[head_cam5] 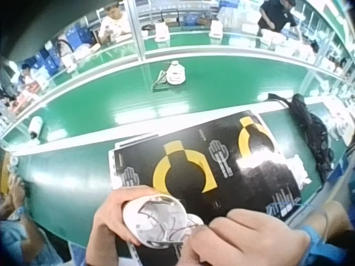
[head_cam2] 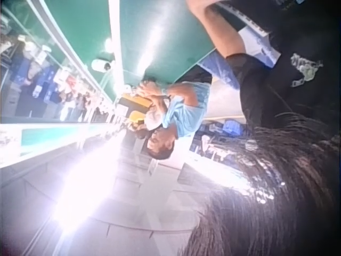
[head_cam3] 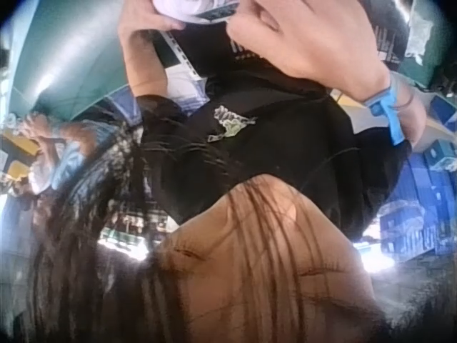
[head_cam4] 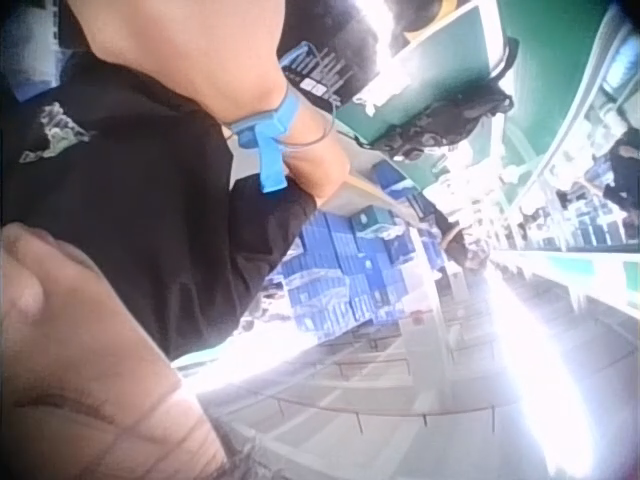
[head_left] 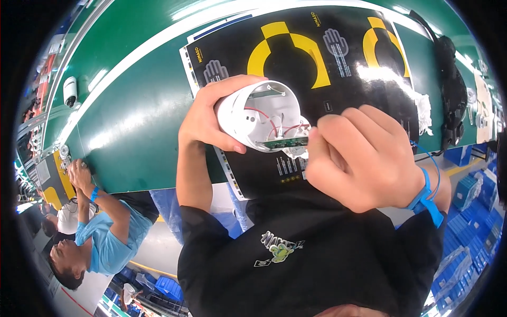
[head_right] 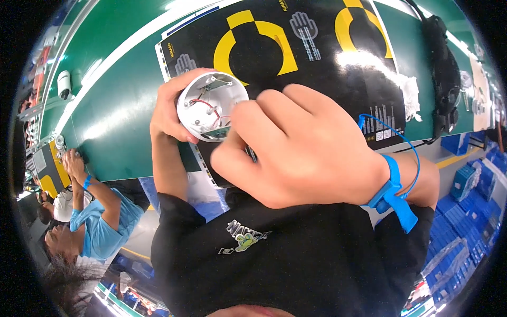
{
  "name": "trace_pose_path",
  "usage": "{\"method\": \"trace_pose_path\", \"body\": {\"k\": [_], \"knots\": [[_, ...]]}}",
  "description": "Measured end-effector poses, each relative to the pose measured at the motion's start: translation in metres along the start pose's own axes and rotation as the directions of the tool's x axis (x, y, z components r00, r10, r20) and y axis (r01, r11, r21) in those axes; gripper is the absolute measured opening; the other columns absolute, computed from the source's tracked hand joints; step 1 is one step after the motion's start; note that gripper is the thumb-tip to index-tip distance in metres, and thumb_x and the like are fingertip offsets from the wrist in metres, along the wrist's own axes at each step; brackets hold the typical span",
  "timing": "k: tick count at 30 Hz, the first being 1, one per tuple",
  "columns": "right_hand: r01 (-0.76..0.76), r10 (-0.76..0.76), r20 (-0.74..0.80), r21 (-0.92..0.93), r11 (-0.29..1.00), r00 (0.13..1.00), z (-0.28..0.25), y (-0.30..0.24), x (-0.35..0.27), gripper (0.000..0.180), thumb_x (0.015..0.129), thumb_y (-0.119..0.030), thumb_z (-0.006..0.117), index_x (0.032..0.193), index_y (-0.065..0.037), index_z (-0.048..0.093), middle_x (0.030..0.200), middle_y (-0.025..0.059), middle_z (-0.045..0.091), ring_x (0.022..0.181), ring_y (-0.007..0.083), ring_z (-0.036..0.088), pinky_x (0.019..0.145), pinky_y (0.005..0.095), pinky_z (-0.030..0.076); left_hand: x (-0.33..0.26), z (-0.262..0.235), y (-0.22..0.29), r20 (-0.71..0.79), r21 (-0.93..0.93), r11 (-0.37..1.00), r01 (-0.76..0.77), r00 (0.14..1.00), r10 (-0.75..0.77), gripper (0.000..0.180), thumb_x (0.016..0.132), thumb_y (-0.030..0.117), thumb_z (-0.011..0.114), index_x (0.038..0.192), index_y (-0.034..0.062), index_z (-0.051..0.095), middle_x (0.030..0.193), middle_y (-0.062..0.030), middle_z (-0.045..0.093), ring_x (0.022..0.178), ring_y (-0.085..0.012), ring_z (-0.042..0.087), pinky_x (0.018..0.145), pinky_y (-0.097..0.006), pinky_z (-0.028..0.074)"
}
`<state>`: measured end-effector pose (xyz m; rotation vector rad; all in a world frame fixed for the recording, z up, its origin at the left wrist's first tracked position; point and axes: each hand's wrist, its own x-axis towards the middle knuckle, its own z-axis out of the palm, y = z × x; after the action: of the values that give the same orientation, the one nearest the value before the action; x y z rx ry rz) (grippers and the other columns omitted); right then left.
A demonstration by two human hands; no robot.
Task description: Assemble internal electronic components, such as circuit boards and lenses, into a security camera housing.
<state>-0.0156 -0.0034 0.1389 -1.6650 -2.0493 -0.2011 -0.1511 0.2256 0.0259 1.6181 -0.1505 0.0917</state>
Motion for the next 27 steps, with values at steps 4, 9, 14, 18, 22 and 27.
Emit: {"method": "trace_pose_path", "body": {"k": [4,9,14,18,22,27], "knots": [[0.039,-0.042,-0.082,-0.042,0.998,0.996,0.011,-0.005,-0.008,0.021,0.053,0.002,0.065,0.07,0.001,0.053,0.07,0.0125,0.054,0.051,0.0176,0.047,0.043,0.0245,0.031,0.002,0.003,0.001,0.031,0.021,1.0,-0.021,0.999,0.021,0.091,0.047,0.029,0.09,0.124,-0.0035,0.055,0.117,-0.014,0.061,0.103,-0.0223,0.06,0.091,-0.031,0.045],[0.082,-0.077,-0.163,0.025,0.996,0.984,0.019,-0.008,-0.006,0.019,0.055,0.002,0.066,0.069,-0.001,0.054,0.069,0.0106,0.054,0.053,0.0171,0.047,0.044,0.0243,0.033,0.002,0.004,0.001,0.015,0.005,1.0,-0.025,1.0,0.025,0.092,0.047,0.03,0.09,0.125,-0.0039,0.054,0.116,-0.0145,0.061,0.104,-0.022,0.06,0.091,-0.031,0.045],[-0.169,0.122,0.126,0.489,0.856,0.985,0.01,0.013,-0.007,0.027,0.07,-0.01,0.073,0.092,-0.002,0.058,0.09,0.0118,0.057,0.065,0.0254,0.057,0.055,0.0305,0.045,0.003,0.01,-0.005,-0.038,-0.065,0.996,0.056,0.998,-0.059,0.093,0.047,0.031,0.09,0.125,-0.0044,0.054,0.117,-0.0145,0.062,0.104,-0.0214,0.061,0.092,-0.031,0.045],[-0.304,0.118,0.303,0.695,0.652,0.945,0.0,0.039,-0.004,0.034,0.072,-0.005,0.073,0.106,0.0,0.064,0.088,0.0151,0.062,0.071,0.0284,0.061,0.062,0.033,0.049,0.003,0.007,0.001,0.006,0.05,0.999,-0.012,1.0,0.012,0.09,0.05,0.031,0.089,0.125,-0.0035,0.054,0.115,-0.0144,0.063,0.103,-0.022,0.062,0.091,-0.032,0.046],[-0.583,0.233,0.549,0.641,0.499,0.803,0.004,0.046,0.004,0.037,0.075,-0.008,0.073,0.11,-0.003,0.062,0.105,0.0102,0.063,0.09,0.0199,0.061,0.075,0.0289,0.048,-0.001,0.006,-0.001,-0.034,0.077,0.997,0.029,0.999,-0.027,0.088,0.051,0.031,0.088,0.125,-0.0023,0.055,0.112,-0.0145,0.063,0.102,-0.0228,0.062,0.091,-0.032,0.045],[-0.405,0.228,0.346,0.631,0.661,0.91,0.03,0.059,-0.002,0.066,0.073,-0.015,0.077,0.13,-0.005,0.047,0.128,0.0138,0.05,0.117,0.0276,0.05,0.096,0.0356,0.043,0.005,0.008,0.006,-0.046,0.146,0.985,0.09,0.995,-0.084,0.086,0.051,0.031,0.088,0.123,-0.0031,0.056,0.109,-0.0142,0.064,0.099,-0.0231,0.062,0.09,-0.032,0.046]]}}
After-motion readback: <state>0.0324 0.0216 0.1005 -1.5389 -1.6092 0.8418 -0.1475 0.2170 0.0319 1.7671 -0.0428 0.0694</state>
